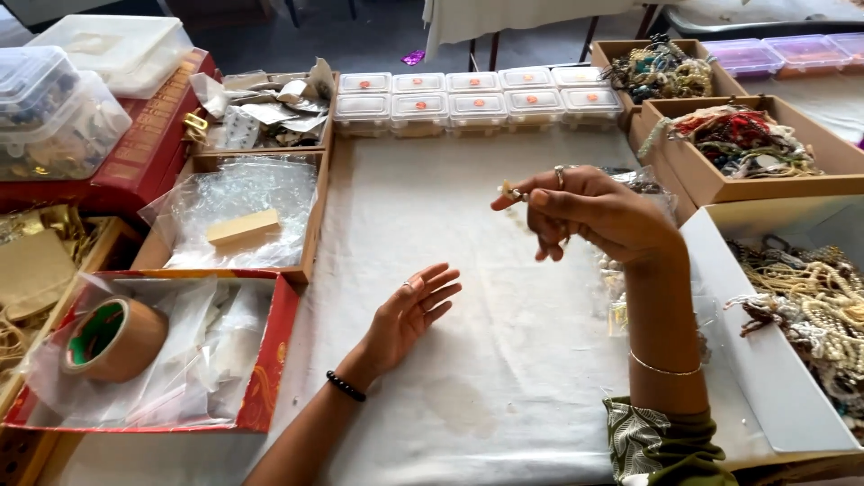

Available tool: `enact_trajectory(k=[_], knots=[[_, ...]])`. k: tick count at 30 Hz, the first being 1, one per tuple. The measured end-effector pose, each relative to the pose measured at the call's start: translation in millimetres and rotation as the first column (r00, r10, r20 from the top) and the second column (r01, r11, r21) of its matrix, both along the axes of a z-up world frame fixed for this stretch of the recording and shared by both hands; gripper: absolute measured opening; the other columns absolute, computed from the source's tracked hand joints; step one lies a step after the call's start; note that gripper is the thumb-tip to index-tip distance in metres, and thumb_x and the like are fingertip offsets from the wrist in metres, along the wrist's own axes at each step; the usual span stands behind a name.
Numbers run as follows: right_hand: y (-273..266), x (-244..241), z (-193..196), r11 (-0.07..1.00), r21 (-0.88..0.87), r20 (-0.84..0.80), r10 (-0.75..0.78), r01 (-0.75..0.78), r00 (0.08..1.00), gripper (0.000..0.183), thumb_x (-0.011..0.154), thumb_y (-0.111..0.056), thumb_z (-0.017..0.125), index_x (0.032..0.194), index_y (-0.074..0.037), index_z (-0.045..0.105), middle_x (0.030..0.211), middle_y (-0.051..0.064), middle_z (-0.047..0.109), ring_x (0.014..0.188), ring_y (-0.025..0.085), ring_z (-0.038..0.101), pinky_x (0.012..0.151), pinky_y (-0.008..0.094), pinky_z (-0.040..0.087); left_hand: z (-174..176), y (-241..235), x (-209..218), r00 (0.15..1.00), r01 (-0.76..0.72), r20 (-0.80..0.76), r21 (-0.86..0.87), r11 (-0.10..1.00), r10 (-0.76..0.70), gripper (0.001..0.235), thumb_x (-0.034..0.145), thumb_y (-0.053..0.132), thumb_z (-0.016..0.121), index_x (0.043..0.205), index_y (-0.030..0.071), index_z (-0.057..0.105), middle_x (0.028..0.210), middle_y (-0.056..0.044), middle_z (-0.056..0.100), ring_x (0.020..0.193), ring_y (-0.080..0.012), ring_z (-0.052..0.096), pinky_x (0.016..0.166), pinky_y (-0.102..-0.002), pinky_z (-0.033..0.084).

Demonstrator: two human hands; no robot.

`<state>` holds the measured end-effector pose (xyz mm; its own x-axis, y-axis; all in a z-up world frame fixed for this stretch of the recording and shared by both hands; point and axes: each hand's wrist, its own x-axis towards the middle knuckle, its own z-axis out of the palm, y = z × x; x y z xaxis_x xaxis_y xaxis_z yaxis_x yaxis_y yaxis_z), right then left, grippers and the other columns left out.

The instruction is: The recorder is packing various pieces of jewelry into small plastic bags and boxes.

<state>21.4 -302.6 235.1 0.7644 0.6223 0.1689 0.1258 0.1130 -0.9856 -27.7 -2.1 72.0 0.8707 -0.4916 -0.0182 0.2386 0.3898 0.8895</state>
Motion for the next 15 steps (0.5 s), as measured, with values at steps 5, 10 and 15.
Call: enact_trajectory(k=[5, 10, 15], knots=[[29, 5, -7, 0.935, 0.24, -0.098, 0.29, -0.26, 0.952, 0.051, 0.11, -0.027, 0.053, 0.143, 0.012, 0.053, 0.083, 0.008, 0.064, 0.072, 0.015, 0.069, 0.079, 0.041, 0.067, -3, 5, 3, 0.993, 0.007, -0.117, -0.172, 0.985, -0.027, 0.086, 0.096, 0.064, 0.042, 0.159, 0.006, 0.033, 0.159, -0.013, 0.046, 0.147, -0.0236, 0.044, 0.122, -0.036, 0.037], [38, 30, -29, 0.977, 0.16, -0.238, 0.174, -0.138, 0.955, 0.054, 0.109, -0.029, 0.047, 0.146, 0.011, 0.051, 0.086, 0.007, 0.065, 0.074, 0.013, 0.07, 0.075, 0.039, 0.066, 10, 13, -2, 0.959, 0.164, -0.131, -0.467, 0.869, -0.252, 0.092, 0.099, 0.071, 0.036, 0.159, 0.001, 0.034, 0.158, -0.021, 0.046, 0.148, -0.0311, 0.046, 0.123, -0.044, 0.039], [29, 40, -36, 0.986, 0.127, -0.278, 0.14, -0.108, 0.95, 0.051, 0.112, -0.029, 0.048, 0.144, 0.011, 0.054, 0.086, 0.008, 0.069, 0.07, 0.012, 0.069, 0.064, 0.031, 0.063, 2, 12, 0, 0.945, 0.216, -0.105, -0.511, 0.832, -0.309, 0.089, 0.101, 0.074, 0.031, 0.161, 0.009, 0.038, 0.154, -0.022, 0.049, 0.141, -0.0356, 0.052, 0.118, -0.046, 0.043]])
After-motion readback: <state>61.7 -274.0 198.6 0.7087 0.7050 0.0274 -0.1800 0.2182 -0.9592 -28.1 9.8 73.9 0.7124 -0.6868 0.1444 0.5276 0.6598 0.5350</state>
